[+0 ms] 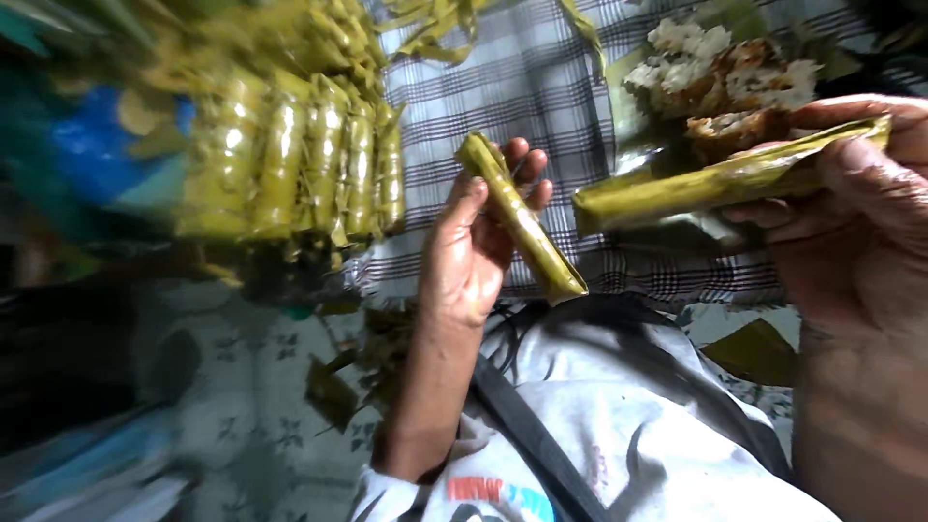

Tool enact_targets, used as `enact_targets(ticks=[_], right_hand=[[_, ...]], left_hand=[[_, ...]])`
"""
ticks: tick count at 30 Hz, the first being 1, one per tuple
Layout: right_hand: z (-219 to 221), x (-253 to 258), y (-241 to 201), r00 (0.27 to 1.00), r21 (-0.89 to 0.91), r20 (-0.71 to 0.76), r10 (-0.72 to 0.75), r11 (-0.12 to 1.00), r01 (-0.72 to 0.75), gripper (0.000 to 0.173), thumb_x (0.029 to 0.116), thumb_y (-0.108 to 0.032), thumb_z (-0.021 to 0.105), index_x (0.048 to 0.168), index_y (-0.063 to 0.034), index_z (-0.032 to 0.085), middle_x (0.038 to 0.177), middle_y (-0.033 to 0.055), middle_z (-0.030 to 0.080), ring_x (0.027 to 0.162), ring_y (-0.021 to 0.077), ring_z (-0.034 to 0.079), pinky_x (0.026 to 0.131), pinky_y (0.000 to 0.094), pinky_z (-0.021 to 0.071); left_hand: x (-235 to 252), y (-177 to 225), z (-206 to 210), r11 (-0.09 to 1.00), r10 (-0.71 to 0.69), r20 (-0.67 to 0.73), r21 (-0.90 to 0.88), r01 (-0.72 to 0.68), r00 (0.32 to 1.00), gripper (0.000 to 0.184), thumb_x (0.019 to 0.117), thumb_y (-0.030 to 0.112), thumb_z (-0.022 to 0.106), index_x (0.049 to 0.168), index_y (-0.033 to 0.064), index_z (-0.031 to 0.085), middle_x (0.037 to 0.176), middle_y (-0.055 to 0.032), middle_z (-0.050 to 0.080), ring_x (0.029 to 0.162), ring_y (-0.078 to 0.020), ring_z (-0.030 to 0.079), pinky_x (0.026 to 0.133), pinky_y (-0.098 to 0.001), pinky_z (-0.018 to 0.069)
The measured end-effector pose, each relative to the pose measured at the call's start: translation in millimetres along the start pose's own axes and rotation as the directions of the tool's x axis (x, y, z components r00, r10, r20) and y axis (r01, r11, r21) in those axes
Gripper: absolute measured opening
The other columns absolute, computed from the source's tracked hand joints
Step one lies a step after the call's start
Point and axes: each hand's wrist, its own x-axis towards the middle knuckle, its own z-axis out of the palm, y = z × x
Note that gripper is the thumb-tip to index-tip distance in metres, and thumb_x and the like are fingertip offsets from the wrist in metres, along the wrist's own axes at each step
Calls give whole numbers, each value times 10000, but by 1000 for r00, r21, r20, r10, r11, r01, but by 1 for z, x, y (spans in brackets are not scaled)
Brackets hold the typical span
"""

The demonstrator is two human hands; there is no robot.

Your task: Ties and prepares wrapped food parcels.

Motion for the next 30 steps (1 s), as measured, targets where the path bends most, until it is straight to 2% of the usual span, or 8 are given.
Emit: enact_targets(ticks=[2,6,10,14,19,22,26,30], right_hand=[[9,0,0,999,40,-1,35,999,-35,235,1068,-124,451,1248,-88,597,1093,57,698,827,127,718,692,253,626],[33,2,4,983,79,-34,181,981,-178,257,1102,-169,387,1256,-121,588,956,6,679,696,74,672,594,206,589],[52,8,15,970,111,-17,241,965,-238,261,1100,-148,399,1301,-103,560,890,3,655,632,63,652,548,211,587],[66,15,21,957,28,108,269,962,-273,254,1077,-168,460,1284,-105,594,852,4,651,571,44,611,486,187,551],[86,20,33,859,18,308,408,900,-435,240,1029,-114,530,1242,-85,636,870,38,683,637,62,651,547,198,573],[96,25,38,806,5,350,477,860,-511,217,1031,-93,514,1173,-54,673,822,57,691,585,60,635,501,183,548],[102,30,41,773,20,387,502,834,-552,223,1059,-128,475,1086,-49,681,810,76,690,563,66,633,474,184,539],[104,31,46,737,71,413,535,788,-612,267,1073,-126,439,1055,-36,690,797,76,694,575,60,645,492,170,543]], left_hand=[[-1,-2,1,998,24,-39,51,-22,999,275,1095,105,387,1286,99,585,1279,-108,668,1092,-208,710,911,-309,602],[-2,-2,1,985,142,-58,105,-135,988,346,1042,-29,440,1340,121,533,1305,-106,659,1123,-223,703,931,-323,598],[0,5,1,961,255,-71,128,-245,964,357,1036,-51,426,1323,139,523,1241,-59,684,1096,-194,710,916,-313,602],[2,12,2,912,386,-77,182,-367,919,366,1046,-43,415,1344,144,512,1241,-54,674,1112,-194,703,935,-318,597],[3,18,8,808,547,-55,294,-510,835,485,1021,-71,463,1458,137,436,1319,-73,642,1201,-226,663,1008,-370,565],[5,21,9,756,606,-38,339,-560,794,557,995,-109,486,1482,145,395,1360,-63,621,1230,-219,647,1030,-369,552],[6,20,5,687,658,26,387,-615,752,672,935,-166,513,1514,127,337,1425,-78,582,1279,-228,613,1061,-378,526],[5,16,2,652,682,43,415,-634,730,697,898,-191,517,1496,126,350,1456,-74,560,1275,-214,610,1048,-347,525]])
